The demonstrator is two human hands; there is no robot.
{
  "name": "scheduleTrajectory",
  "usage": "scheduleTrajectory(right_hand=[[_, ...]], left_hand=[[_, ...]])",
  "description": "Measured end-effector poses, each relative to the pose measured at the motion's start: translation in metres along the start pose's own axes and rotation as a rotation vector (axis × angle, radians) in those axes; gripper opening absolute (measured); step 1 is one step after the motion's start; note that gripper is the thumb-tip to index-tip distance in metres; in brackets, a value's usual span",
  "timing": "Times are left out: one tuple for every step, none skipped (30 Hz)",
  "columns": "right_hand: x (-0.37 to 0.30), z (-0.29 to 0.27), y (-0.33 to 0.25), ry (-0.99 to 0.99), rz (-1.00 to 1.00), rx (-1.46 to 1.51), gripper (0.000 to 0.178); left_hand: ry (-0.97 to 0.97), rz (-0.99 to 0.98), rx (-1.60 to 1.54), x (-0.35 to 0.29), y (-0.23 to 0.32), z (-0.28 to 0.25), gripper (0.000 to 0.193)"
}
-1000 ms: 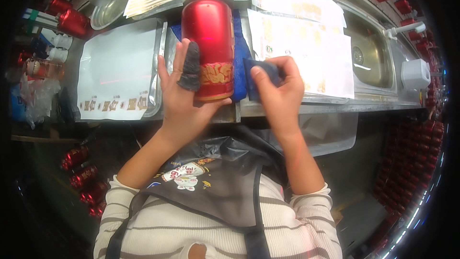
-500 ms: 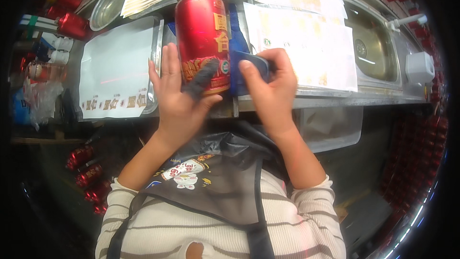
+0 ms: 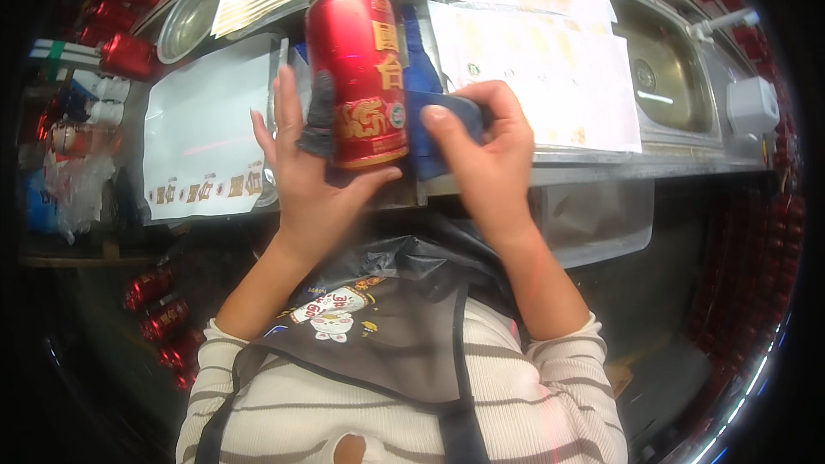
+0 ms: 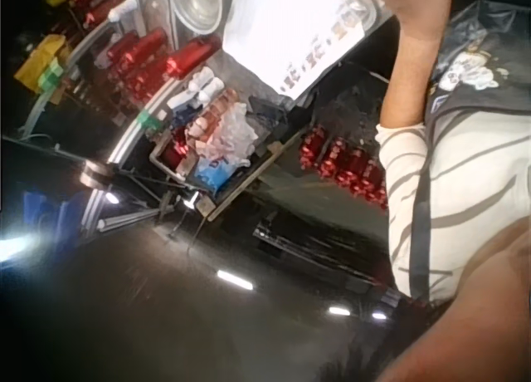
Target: The person applies gold stickers to red cylindrical containers, smoothing each label with a blue cloth and rotating the container to ensure adhesion. The person handles multiple containers one at a time, placing finished units aside.
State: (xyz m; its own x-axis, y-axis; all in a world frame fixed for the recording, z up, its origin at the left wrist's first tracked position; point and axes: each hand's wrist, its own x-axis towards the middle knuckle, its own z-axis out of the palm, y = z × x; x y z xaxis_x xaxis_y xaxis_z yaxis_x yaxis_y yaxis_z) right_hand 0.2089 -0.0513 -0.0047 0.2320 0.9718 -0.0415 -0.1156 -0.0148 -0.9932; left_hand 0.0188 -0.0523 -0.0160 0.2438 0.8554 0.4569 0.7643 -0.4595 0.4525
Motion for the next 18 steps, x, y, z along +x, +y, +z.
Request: scheduleTrajectory(right_hand=[[-0.002,0.008,-0.004,-0.04,-0.092,-0.058,0.019],[-0.004,0.012,-0.003,-0.046,-0.057,-0.053,0.02],[0.002,0.004,0.012,-0.003,-0.058,-0.114,0.019],[0.009,-0.008,0.023,0.039,-0.059,-0.176,0.019],[0.01,-0.017,0.019,0.08,0.069,-0.225,0.019],[0.008,-0.023,0.012,0.079,0.224,-0.087,0.017],[0.011,-0.019,0.008,0.069,0.112,-0.023,0.016],[0.01,-0.014,0.006,0.062,0.007,0.037,0.016],[0.008,-0.016,0.007,0.008,0.065,0.063,0.016],[0.007,-0.017,0.008,-0.047,0.123,0.089,0.015],[0.008,-0.017,0.008,-0.109,0.175,0.119,0.015],[0.011,-0.017,0.01,-0.149,0.182,0.102,0.015],[0.015,-0.018,0.012,-0.188,0.188,0.086,0.016],[0.017,-0.018,0.014,-0.224,0.196,0.072,0.017],[0.017,-0.016,0.016,-0.242,0.243,0.04,0.016],[0.015,-0.011,0.018,-0.24,0.227,0.006,0.016],[0.013,-0.005,0.018,-0.234,0.208,-0.028,0.015],[0.012,-0.001,0.019,-0.228,0.189,-0.062,0.015]], left_hand=[[-0.039,0.051,0.036,0.007,0.008,0.0,0.072],[-0.077,0.11,0.061,0.014,0.012,0.002,0.075],[-0.002,0.139,0.062,0.017,0.007,0.011,0.085],[-0.008,0.106,0.001,0.016,0.005,0.01,0.088],[-0.022,0.067,-0.064,0.011,0.0,0.008,0.09],[-0.036,0.027,-0.128,0.008,-0.005,0.006,0.093],[-0.083,-0.038,-0.197,0.007,-0.011,0.002,0.097],[-0.128,-0.106,-0.268,0.007,-0.016,-0.001,0.101],[-0.176,-0.18,-0.336,0.003,-0.02,-0.003,0.106],[-0.164,-0.215,-0.318,-0.001,-0.023,-0.001,0.103],[-0.13,-0.269,-0.488,0.0,-0.022,-0.002,0.098],[-0.094,-0.321,-0.657,0.001,-0.018,-0.002,0.094],[-0.092,-0.333,-0.71,0.006,-0.015,-0.002,0.084],[-0.092,-0.347,-0.76,0.01,-0.012,-0.002,0.074],[-0.088,-0.364,-0.808,0.014,-0.01,-0.003,0.066],[-0.072,-0.392,-0.833,0.014,-0.012,0.0,0.06],[-0.055,-0.418,-0.859,0.015,-0.014,0.004,0.054],[-0.031,-0.436,-0.865,0.015,-0.018,0.007,0.05]])
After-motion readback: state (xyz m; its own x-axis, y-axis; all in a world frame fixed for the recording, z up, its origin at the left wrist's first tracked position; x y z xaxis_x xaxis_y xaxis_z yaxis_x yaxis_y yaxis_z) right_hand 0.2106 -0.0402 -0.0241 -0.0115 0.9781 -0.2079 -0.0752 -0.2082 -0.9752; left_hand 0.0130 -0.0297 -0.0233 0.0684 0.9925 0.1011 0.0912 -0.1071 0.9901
